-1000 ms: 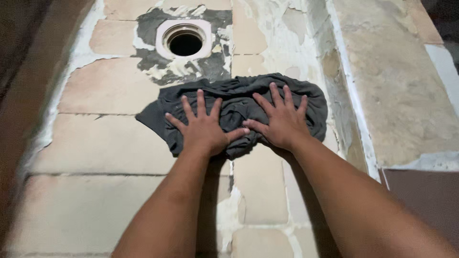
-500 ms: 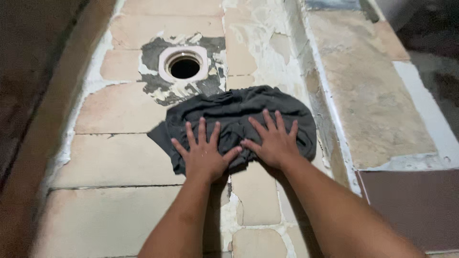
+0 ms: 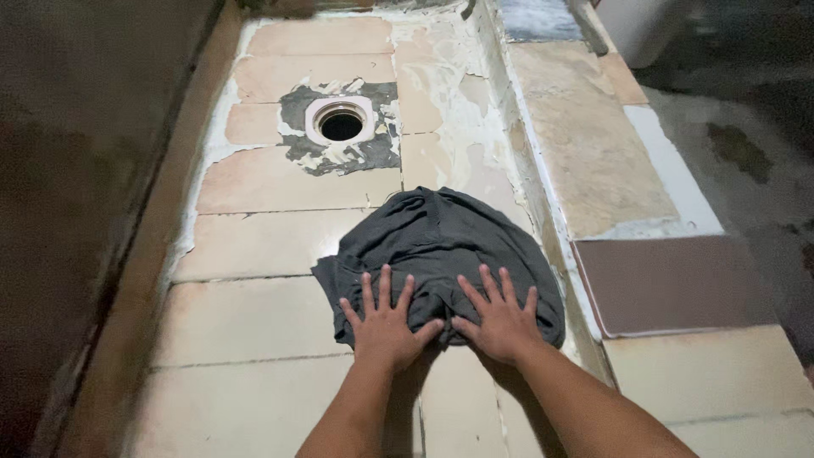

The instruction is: The person wipes a tiled floor with a dark gray cloth, moving it back and forth to clean the surface around a drain. The person uses both hands to press and drag the cloth across the tiles.

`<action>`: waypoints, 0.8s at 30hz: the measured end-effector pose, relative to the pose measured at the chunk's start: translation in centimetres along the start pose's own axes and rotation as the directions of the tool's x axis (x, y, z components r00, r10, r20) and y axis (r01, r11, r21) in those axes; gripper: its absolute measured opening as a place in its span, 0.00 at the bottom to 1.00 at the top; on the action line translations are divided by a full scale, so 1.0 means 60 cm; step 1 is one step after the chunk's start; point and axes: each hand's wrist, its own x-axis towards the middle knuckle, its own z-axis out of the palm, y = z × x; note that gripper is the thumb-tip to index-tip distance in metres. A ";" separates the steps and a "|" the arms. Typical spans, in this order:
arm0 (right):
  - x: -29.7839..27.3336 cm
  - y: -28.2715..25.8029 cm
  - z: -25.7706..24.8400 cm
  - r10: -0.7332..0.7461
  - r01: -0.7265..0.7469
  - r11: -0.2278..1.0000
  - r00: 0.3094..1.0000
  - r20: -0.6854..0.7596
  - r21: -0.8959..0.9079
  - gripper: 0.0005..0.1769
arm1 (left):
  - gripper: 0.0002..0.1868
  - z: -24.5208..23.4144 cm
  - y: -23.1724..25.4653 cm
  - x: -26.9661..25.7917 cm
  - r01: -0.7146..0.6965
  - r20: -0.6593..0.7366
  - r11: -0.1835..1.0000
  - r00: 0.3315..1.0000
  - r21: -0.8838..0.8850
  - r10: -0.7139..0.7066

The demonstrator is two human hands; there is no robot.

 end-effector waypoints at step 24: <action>-0.098 0.033 0.043 -0.092 0.092 0.996 0.986 -0.137 -0.005 0.46 | 0.57 0.035 0.038 -0.054 -0.043 0.062 0.997 0.997 0.058 0.040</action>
